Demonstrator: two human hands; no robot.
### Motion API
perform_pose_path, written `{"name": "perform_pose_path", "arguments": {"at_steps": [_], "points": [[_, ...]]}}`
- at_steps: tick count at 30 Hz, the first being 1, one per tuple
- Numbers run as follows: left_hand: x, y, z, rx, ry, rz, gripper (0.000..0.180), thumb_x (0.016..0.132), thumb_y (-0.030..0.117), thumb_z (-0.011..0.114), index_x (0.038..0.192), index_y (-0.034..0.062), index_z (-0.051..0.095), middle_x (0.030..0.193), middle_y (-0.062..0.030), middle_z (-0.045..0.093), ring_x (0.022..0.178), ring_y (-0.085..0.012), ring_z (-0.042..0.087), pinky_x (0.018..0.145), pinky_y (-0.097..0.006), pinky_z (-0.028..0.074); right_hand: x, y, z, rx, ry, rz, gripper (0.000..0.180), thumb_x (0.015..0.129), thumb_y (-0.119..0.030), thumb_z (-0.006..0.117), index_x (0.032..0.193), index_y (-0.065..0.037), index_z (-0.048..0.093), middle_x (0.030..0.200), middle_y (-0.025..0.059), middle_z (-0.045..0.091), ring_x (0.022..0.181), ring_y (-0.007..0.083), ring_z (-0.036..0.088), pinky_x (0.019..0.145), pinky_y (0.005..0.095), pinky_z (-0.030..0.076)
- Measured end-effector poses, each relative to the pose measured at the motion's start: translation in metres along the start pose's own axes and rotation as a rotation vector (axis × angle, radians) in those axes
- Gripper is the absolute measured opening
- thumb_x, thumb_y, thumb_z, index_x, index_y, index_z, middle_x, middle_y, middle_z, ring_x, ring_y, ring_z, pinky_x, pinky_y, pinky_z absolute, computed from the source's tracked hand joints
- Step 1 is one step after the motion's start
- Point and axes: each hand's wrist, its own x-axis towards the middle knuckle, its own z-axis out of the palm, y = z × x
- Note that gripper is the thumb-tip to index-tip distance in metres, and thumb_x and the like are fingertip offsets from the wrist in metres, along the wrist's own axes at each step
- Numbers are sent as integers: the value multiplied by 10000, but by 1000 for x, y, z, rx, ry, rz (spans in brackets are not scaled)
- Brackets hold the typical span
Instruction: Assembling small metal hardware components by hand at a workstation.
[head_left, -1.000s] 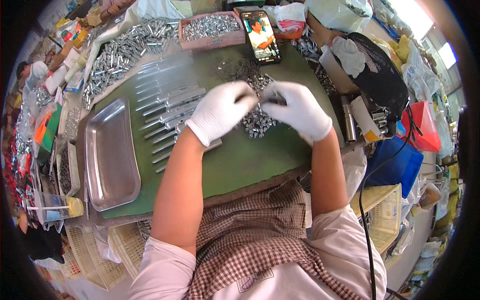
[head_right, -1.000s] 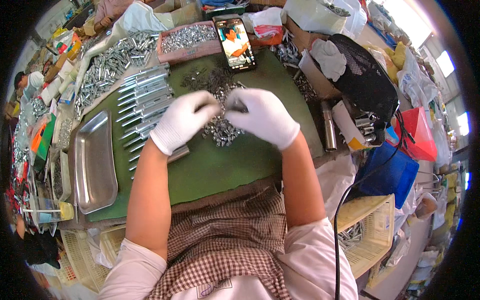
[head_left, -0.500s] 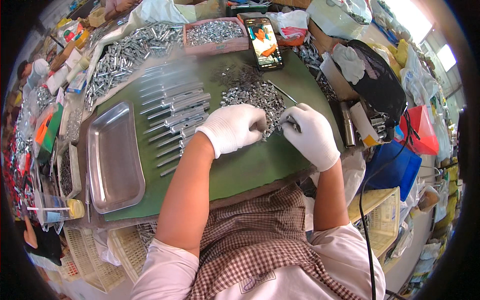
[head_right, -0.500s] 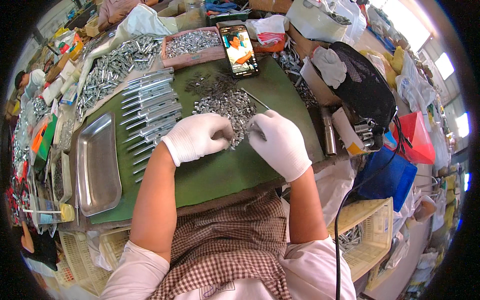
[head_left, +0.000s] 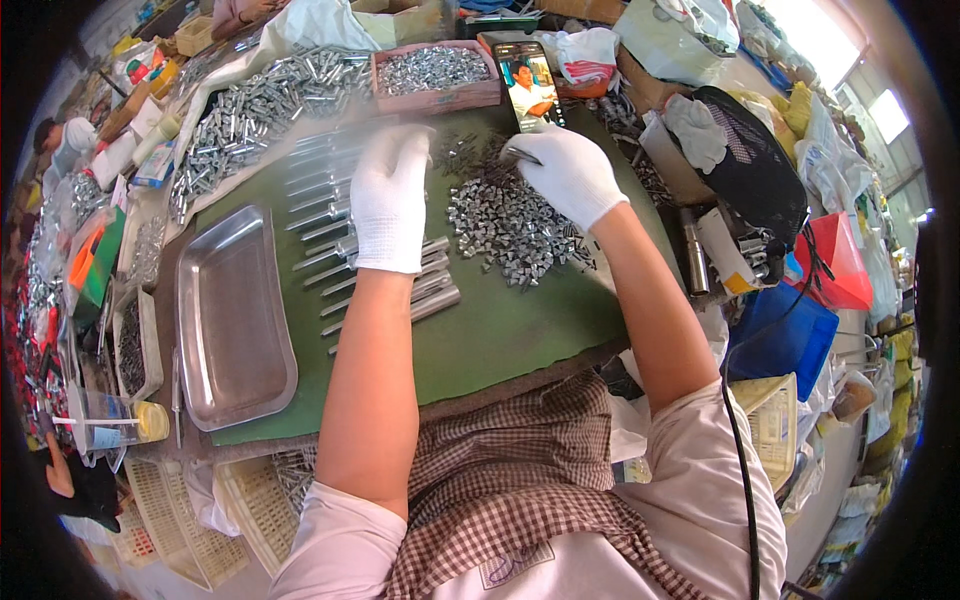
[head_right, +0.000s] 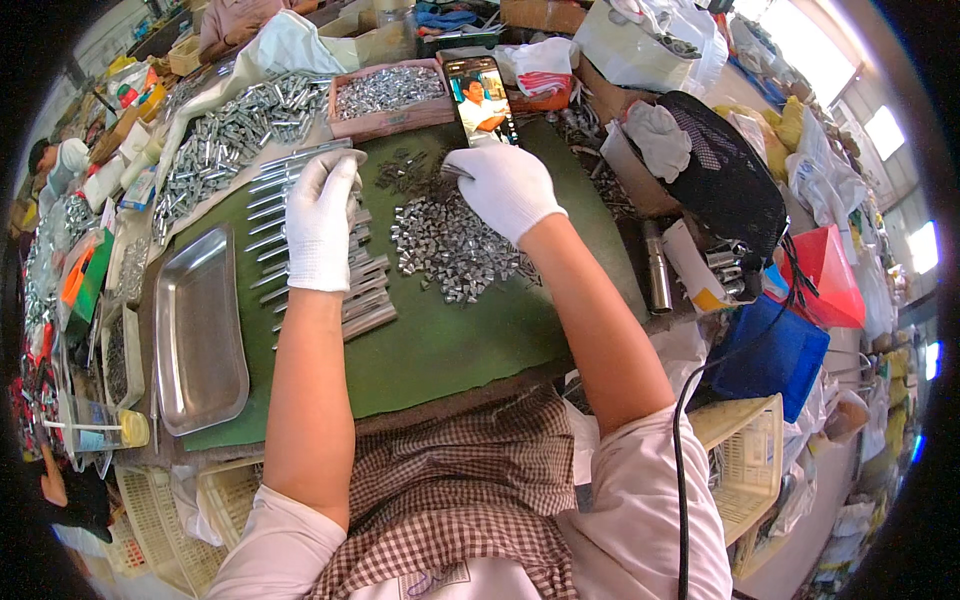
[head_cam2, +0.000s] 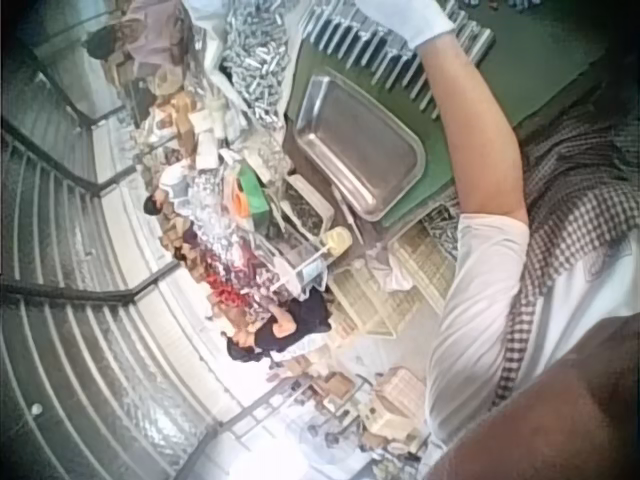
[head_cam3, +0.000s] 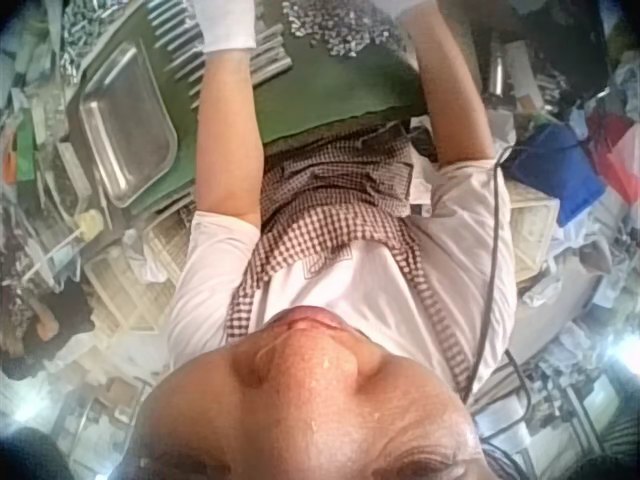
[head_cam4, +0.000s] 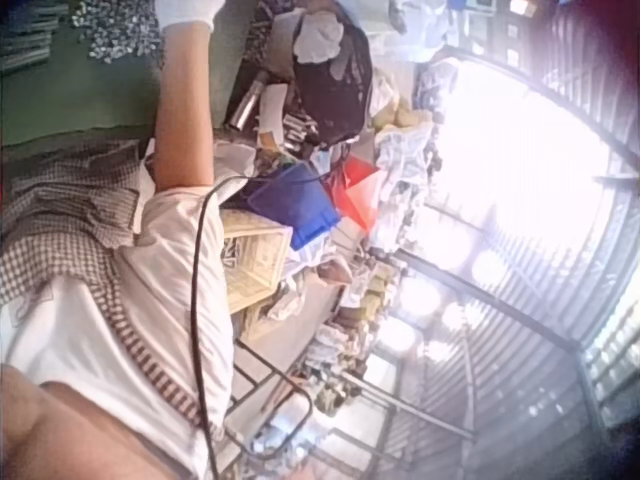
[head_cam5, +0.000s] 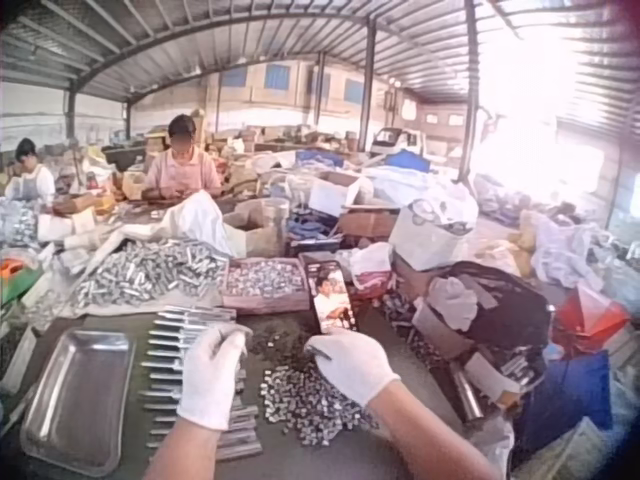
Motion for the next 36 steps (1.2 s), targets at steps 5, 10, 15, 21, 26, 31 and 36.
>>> {"name": "perform_pose_path", "arguments": {"at_steps": [5, 10, 15, 21, 26, 31, 36], "points": [[2, -9, -5, 58, -25, 24, 154, 1032, 176, 631, 1084, 72, 730, 772, 75, 573, 539, 12, 371, 475, -193, 259, 12, -19, 7, -94, -89, -37, 227, 885, -257, 654, 1057, -127, 726, 1041, 139, 673, 991, 350, 685, 852, 469, 561], [1, -14, 0, 76, -51, 48, 150, 1029, 180, 633, 1082, 79, 731, 775, 82, 569, 553, 12, 375, 486, -191, 273, 13, -24, 7, -130, -156, -20, 238, 881, -237, 671, 1080, -117, 721, 1054, 145, 656, 1014, 339, 685, 866, 461, 563], [-1, -11, 1, 153, -78, 80, 157, 1027, 195, 640, 1078, 81, 734, 781, 86, 579, 556, 13, 376, 491, -186, 279, 12, -27, 8, -214, -160, -68, 203, 897, -202, 648, 1068, -117, 716, 1054, 139, 647, 959, 358, 696, 824, 479, 574], [-3, -5, 1, 213, -128, 78, 176, 1014, 177, 637, 1109, 63, 731, 841, 34, 645, 644, -42, 509, 582, -211, 410, 10, -17, 8, -46, 35, -40, 191, 935, -188, 614, 1098, -98, 656, 976, 171, 693, 909, 381, 701, 801, 502, 561], [-10, 0, 14, 439, -303, 358, 245, 963, 134, 659, 1168, 8, 706, 1098, -134, 743, 1037, -216, 704, 944, -330, 526, -10, -9, -4, 465, 131, -45, 287, 931, -182, 698, 1191, -82, 631, 908, 129, 734, 820, 292, 718, 777, 398, 555], [-16, 9, 15, 439, -430, 375, 221, 935, 102, 683, 1128, 0, 712, 1077, -148, 737, 999, -251, 711, 917, -335, 537, -35, -32, -27, 1208, -53, 385, 264, 919, -124, 763, 1127, 0, 659, 899, -29, 634, 643, 21, 494, 543, 216, 399], [-19, 14, 19, 480, -433, 407, 138, 927, 81, 673, 1033, -5, 697, 991, -146, 719, 915, -274, 699, 841, -351, 537, -45, -31, -21, 1260, -47, 431, 203, 947, -169, 740, 1062, -8, 689, 809, -35, 594, 579, 3, 426, 489, 198, 316]]}}
